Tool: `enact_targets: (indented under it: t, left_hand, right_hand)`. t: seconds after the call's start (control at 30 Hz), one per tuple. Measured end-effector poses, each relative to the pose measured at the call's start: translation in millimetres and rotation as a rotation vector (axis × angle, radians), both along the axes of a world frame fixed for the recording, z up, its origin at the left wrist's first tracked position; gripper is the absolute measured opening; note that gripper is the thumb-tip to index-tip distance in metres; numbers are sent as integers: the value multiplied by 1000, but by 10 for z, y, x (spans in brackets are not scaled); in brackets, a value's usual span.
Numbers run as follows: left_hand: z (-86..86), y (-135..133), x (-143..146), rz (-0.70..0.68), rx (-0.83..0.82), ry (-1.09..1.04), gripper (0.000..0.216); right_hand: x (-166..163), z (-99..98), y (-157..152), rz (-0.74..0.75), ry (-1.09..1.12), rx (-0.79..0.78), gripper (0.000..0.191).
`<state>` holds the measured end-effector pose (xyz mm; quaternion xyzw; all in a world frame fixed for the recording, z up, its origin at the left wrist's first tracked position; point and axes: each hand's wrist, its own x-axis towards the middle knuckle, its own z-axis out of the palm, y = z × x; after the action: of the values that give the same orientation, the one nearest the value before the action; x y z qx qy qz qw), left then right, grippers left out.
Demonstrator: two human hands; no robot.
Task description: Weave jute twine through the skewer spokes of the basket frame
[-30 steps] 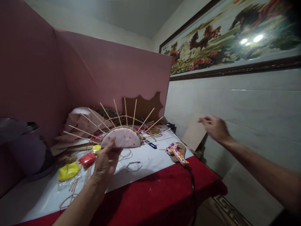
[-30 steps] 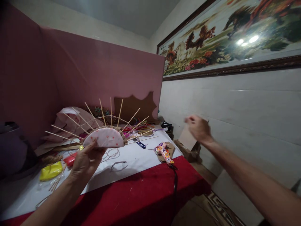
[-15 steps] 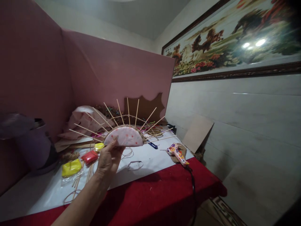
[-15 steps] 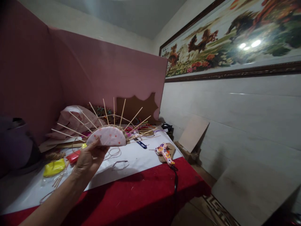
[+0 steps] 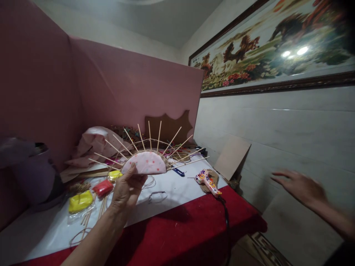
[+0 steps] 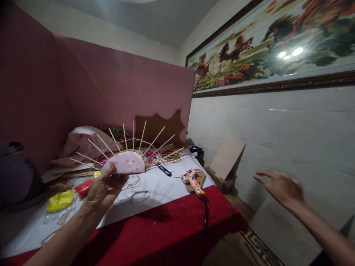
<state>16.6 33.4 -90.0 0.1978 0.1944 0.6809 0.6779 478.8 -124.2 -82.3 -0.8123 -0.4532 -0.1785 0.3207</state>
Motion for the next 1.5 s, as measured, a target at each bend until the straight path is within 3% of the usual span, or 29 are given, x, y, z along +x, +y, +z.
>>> enact_targets:
  t: [0.1,0.2,0.3,0.43,0.57,0.73,0.9,1.07,1.3,1.5]
  left_hand:
    - [1,-8,1,-18,-8,2,14]
    - [12,-15,5,-39,-20,-2,15]
    - [27,-27,11,-49,-38,-6,14]
    - [31,-41,19,-63,-32,-15,15]
    - [30,-45,29,-73,-22,-28,17]
    - [24,-48,34,-73,-35,-10,17]
    - [10,-47,25,-69,-28,3,17]
    - [22,-47,30,-62,-39,-10,15]
    - [17,-26,38,-56,-56,-7,13]
    - [-2,-33,38,-61,-43,22,15]
  right_hand:
    - [-678,118,605,403,288,109,12]
    - [-1449,159,922,794,613,70,28]
    - [-2046,125,1094,1022,815,83,28]
    - [-2459,94,1285,1248,1028,149,22]
    - [-2620,131,1397,1307,1135,184,25]
    - [-2710,173,1407,1257,1080,229,22]
    - [-2599,149,1433,1284,1070,294,22]
    - [-2422,150,1442,1178,1194,403,17]
    - [-2560,152,1372,1292,1235,183,17]
    - [-2719,182,1430,1338,1108,158,16]
